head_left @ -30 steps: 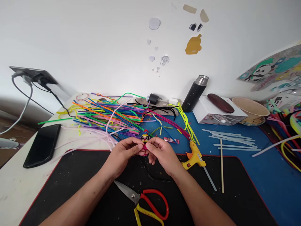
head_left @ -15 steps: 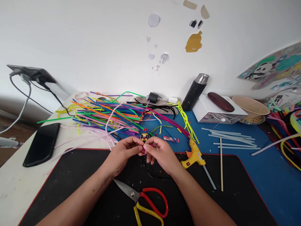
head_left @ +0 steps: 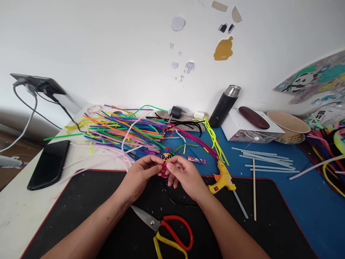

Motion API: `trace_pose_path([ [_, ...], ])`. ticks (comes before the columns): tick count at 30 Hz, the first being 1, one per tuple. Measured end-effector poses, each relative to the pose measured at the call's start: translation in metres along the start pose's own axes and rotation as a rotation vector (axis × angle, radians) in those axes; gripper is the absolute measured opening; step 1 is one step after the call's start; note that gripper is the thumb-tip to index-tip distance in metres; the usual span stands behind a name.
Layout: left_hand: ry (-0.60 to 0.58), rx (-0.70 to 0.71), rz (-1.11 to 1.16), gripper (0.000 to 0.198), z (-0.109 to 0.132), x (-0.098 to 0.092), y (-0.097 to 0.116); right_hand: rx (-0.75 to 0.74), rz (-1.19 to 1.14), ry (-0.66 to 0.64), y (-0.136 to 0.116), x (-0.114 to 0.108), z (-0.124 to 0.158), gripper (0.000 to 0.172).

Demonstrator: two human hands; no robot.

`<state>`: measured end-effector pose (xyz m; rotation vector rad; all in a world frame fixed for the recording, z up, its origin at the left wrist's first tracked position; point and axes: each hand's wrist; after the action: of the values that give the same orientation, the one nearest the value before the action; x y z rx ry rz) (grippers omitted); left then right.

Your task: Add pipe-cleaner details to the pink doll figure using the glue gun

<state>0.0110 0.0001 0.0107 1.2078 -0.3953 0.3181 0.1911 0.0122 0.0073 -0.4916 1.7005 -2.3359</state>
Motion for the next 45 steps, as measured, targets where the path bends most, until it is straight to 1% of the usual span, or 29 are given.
trace_pose_path([
  [3, 0.024, 0.005, 0.045, 0.027, 0.000, 0.001, 0.002, -0.024, -0.017, 0.022, 0.001, -0.002, -0.001, 0.040],
  [6, 0.008, 0.011, 0.036, 0.027, 0.000, 0.000, 0.001, -0.034, -0.005, 0.029, 0.003, -0.002, -0.002, 0.040],
  [11, -0.018, 0.036, -0.036, 0.023, 0.001, -0.002, -0.004, -0.032, 0.083, 0.031, 0.005, 0.003, -0.001, 0.033],
  [15, 0.001, 0.036, 0.000, 0.025, 0.001, 0.000, -0.004, -0.033, 0.118, 0.060, 0.004, 0.004, -0.001, 0.030],
  [20, -0.073, 0.019, 0.015, 0.027, 0.002, 0.003, -0.003, -0.049, 0.095, 0.091, 0.004, 0.004, 0.000, 0.029],
  [23, -0.093, 0.020, -0.007, 0.027, 0.002, 0.002, -0.005, -0.053, 0.082, 0.095, 0.006, 0.005, 0.000, 0.029],
  [27, -0.066, 0.049, -0.053, 0.025, 0.002, 0.001, -0.008, -0.053, 0.066, 0.075, 0.006, 0.006, 0.000, 0.032],
  [34, 0.054, 0.126, -0.091, 0.024, 0.002, 0.000, -0.003, -0.059, 0.033, 0.061, 0.003, 0.003, 0.000, 0.040],
  [41, 0.032, 0.142, -0.238, 0.024, 0.003, 0.000, 0.001, -0.074, 0.109, 0.101, 0.003, 0.005, 0.001, 0.034],
  [45, 0.046, 0.162, -0.333, 0.023, 0.004, 0.002, 0.005, -0.079, 0.133, 0.107, 0.002, 0.006, 0.002, 0.031],
])
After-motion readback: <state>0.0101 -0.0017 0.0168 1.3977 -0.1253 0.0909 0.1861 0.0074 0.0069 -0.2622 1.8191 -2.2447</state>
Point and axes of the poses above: each hand's wrist, its own z-axis away from the middle knuckle, its own x-axis out of the palm, y = z × x, and after that the axes turned 3 degrees about z, right-handed
